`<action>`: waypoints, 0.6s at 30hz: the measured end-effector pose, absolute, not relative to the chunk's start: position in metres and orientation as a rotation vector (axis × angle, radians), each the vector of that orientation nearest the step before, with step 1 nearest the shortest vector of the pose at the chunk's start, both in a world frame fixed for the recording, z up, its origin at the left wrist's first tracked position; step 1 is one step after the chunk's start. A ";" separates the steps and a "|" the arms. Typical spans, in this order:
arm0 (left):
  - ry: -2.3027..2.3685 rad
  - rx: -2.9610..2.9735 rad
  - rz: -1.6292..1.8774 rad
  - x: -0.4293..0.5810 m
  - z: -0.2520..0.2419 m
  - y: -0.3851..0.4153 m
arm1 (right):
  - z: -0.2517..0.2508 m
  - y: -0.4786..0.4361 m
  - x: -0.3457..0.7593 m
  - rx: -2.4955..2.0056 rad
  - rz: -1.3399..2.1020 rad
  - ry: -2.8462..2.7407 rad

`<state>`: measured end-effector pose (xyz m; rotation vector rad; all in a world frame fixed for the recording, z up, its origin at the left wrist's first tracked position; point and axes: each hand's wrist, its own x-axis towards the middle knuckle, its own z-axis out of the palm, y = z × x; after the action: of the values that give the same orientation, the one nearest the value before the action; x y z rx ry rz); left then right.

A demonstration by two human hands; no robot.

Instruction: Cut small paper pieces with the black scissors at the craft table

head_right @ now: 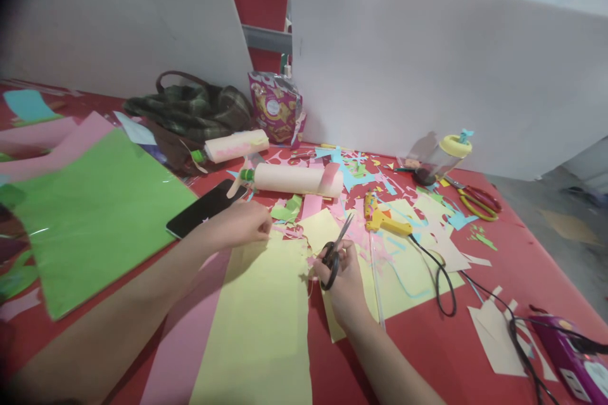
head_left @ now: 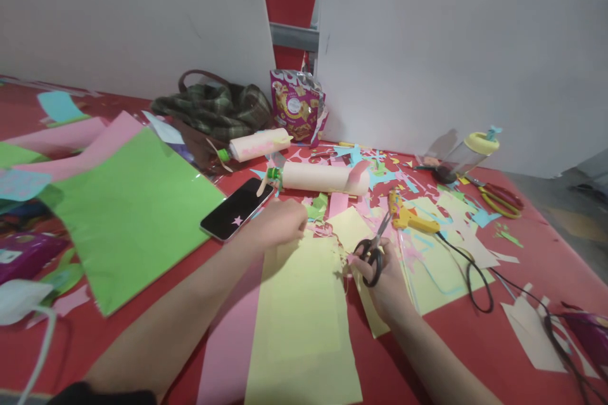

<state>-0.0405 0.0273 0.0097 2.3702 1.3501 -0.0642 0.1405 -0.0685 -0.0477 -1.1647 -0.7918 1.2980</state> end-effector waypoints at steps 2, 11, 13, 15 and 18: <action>1.373 2.352 -0.121 -0.047 0.008 0.032 | -0.049 -0.069 0.141 -1.178 1.296 -0.805; 1.443 2.254 -0.309 -0.045 -0.006 0.036 | -0.049 -0.068 0.141 -1.193 1.269 -0.857; 1.453 2.243 -0.297 -0.044 -0.010 0.035 | -0.049 -0.068 0.141 -1.199 1.262 -0.858; 1.462 2.234 -0.255 -0.044 -0.015 0.035 | -0.049 -0.068 0.141 -1.197 1.267 -0.853; 1.456 2.205 -0.122 -0.045 -0.024 0.036 | -0.050 -0.068 0.141 -1.189 1.276 -0.858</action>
<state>-0.0448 0.0356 -0.0236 2.2054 1.4556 -0.1223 0.1408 -0.0683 -0.0497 -1.1894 -0.8577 1.2761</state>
